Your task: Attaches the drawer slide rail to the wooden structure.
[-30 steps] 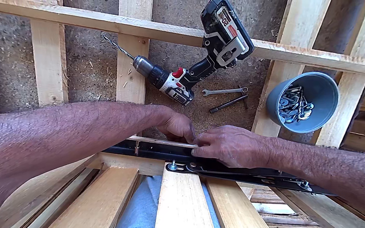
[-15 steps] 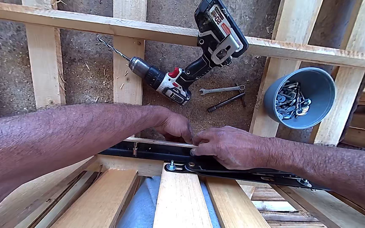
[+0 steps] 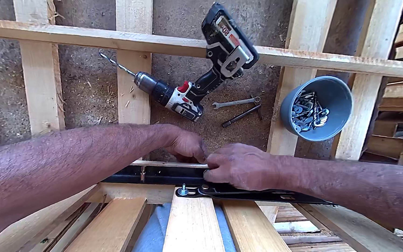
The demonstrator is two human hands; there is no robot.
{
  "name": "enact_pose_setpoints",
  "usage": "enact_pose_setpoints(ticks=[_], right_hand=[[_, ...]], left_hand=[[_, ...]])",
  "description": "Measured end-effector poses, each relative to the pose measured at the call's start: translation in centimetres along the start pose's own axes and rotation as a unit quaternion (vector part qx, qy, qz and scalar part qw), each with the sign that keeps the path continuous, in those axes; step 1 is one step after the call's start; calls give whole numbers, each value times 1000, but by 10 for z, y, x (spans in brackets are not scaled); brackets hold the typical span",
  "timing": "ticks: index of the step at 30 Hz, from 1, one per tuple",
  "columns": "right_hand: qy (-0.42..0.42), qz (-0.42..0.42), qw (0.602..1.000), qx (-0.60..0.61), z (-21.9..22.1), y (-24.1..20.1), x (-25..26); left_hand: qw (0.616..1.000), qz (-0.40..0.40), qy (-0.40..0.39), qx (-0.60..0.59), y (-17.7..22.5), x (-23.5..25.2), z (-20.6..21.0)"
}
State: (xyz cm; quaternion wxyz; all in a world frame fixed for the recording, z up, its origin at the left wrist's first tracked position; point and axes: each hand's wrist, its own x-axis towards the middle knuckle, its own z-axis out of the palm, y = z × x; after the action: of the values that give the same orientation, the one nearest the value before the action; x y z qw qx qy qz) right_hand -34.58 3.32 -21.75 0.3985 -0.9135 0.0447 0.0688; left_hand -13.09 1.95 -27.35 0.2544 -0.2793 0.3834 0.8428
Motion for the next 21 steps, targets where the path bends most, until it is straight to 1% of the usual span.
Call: enact_pose_setpoints(ticks=[2, 7, 9, 13, 17, 19, 21], right_hand=[[-3, -15, 1000, -3, -3, -2, 6], [-47, -17, 998, -47, -8, 1, 11], [-50, -25, 998, -41, -10, 4, 7], [-46, -33, 998, -38, -11, -2, 8], [-41, -13, 997, -66, -6, -4, 10], [-49, 1, 998, -51, -8, -1, 8], [-24, 11, 999, -40, -17, 6, -1]], left_hand=[[1000, 17, -5, 17, 1, 0, -1], [1000, 4, -15, -3, 4, -1, -3], [1000, 8, -19, 4, 6, -1, -3], [999, 14, -34, -13, 0, 3, -6], [998, 11, -42, -34, 1, 3, -6], [999, 11, -42, -21, 3, 3, -4], [999, 10, -30, 6, 6, 2, -5]])
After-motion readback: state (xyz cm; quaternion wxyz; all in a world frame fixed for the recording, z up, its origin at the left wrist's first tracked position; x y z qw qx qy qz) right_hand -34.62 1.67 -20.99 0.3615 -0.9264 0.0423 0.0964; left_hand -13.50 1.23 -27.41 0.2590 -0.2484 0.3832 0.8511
